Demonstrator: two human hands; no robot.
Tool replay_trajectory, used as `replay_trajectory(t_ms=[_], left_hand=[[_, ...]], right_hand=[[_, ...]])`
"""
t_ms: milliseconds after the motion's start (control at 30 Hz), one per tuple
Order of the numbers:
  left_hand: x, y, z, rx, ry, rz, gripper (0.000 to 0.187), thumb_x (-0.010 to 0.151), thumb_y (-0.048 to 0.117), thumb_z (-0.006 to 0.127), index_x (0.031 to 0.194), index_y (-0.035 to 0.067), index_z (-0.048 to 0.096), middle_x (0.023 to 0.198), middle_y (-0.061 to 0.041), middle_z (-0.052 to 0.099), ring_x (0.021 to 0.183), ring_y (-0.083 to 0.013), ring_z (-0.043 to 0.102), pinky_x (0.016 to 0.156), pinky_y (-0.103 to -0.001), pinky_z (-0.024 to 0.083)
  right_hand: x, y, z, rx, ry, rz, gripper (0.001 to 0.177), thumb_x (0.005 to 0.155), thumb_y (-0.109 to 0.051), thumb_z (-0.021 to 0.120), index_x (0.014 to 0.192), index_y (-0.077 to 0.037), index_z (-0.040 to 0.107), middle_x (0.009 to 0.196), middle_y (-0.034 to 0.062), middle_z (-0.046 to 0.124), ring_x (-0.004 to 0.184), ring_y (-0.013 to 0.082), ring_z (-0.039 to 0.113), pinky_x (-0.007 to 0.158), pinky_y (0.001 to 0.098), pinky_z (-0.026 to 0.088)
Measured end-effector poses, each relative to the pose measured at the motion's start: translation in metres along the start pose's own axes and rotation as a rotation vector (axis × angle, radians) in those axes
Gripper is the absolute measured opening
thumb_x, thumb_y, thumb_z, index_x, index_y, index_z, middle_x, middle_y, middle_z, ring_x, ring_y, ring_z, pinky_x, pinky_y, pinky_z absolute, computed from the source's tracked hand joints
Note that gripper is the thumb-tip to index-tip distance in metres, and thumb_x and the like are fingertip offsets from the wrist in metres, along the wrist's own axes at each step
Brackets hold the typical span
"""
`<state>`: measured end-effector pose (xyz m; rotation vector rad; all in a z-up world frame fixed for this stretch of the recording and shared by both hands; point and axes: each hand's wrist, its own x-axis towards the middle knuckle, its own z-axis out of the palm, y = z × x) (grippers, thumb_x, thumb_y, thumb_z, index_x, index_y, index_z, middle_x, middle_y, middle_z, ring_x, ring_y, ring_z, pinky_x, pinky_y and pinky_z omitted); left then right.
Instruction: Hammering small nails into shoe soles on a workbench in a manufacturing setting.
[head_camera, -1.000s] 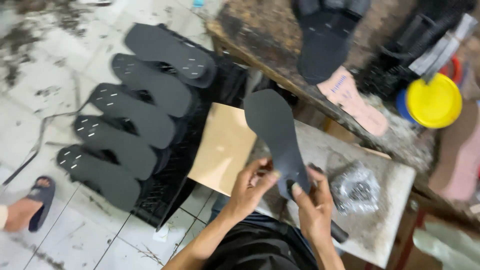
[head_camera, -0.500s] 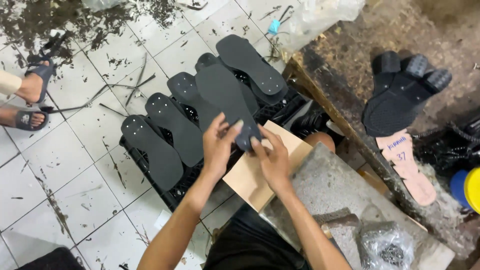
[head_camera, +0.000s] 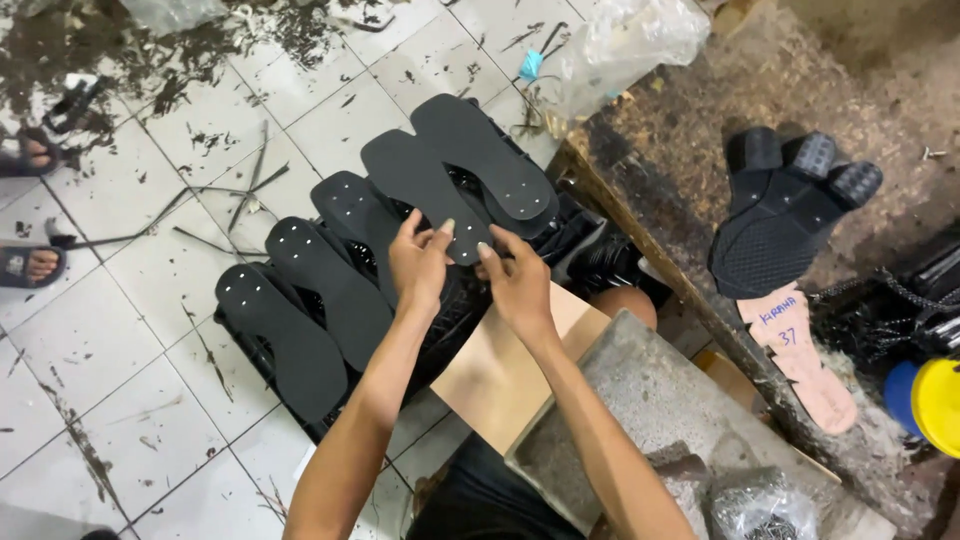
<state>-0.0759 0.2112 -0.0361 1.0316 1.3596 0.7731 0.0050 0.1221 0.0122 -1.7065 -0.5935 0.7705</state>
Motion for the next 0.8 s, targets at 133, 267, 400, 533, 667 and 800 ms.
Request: replay_trajectory(t_ms=[133, 267, 400, 533, 667, 800], left_hand=[[0.008, -0.006, 0.003, -0.016, 0.002, 0.040, 0.060, 0.074, 0.015, 0.068, 0.124, -0.001, 0.042, 0.085, -0.017, 0.062, 0.043, -0.0150, 0.056, 0.038, -0.024, 0.044], [0.018, -0.020, -0.001, 0.007, -0.037, 0.070, 0.063, 0.074, 0.019, 0.070, 0.126, 0.000, 0.039, 0.087, -0.017, 0.062, 0.047, -0.0178, 0.060, 0.039, -0.023, 0.048], [-0.024, 0.008, 0.000, 0.044, 0.027, 0.154, 0.057, 0.075, 0.013, 0.071, 0.123, -0.002, 0.043, 0.104, -0.031, 0.052, 0.078, -0.0320, 0.064, 0.054, -0.031, 0.055], [-0.076, 0.025, 0.008, 0.348, 0.100, 0.627, 0.039, 0.079, 0.012, 0.067, 0.114, 0.002, 0.053, 0.106, -0.015, 0.048, 0.087, -0.0265, 0.050, 0.068, -0.031, 0.046], [-0.121, 0.016, 0.044, 0.247, -0.127, 0.796, 0.036, 0.070, 0.000, 0.064, 0.104, 0.009, 0.060, 0.097, -0.008, 0.051, 0.079, -0.0226, 0.050, 0.061, -0.026, 0.044], [-0.165, 0.010, 0.085, 0.175, -0.315, 0.662, 0.028, 0.069, 0.002, 0.063, 0.097, 0.007, 0.061, 0.092, -0.009, 0.056, 0.078, -0.0232, 0.053, 0.059, -0.028, 0.044]], right_hand=[[-0.006, -0.002, -0.013, 0.098, 0.043, -0.021, 0.028, 0.081, -0.011, 0.060, 0.108, -0.004, 0.058, 0.093, 0.0213, 0.058, 0.067, 0.0273, 0.065, 0.059, 0.0323, 0.057], [-0.005, 0.017, -0.060, -0.216, 0.274, -0.356, 0.020, 0.080, -0.009, 0.064, 0.100, -0.009, 0.064, 0.085, 0.0123, 0.062, 0.080, 0.0255, 0.061, 0.069, 0.0335, 0.049], [0.008, 0.016, -0.142, -0.404, 0.556, -0.479, 0.020, 0.079, -0.001, 0.065, 0.099, -0.004, 0.063, 0.079, 0.0168, 0.059, 0.074, 0.0338, 0.058, 0.065, 0.0377, 0.048], [0.023, 0.047, -0.212, -0.731, 0.761, -0.286, 0.048, 0.076, -0.023, 0.071, 0.114, -0.002, 0.050, 0.107, 0.0236, 0.042, 0.101, 0.0430, 0.044, 0.090, 0.0495, 0.033], [0.033, 0.057, -0.236, -0.914, 0.783, 0.043, 0.092, 0.065, -0.056, 0.074, 0.128, -0.001, 0.037, 0.124, 0.0362, 0.031, 0.112, 0.0503, 0.038, 0.092, 0.0563, 0.031], [0.038, 0.053, -0.247, -0.858, 0.797, 0.177, 0.088, 0.061, -0.059, 0.073, 0.127, -0.011, 0.039, 0.124, 0.0230, 0.040, 0.115, 0.0416, 0.037, 0.093, 0.0544, 0.026]])
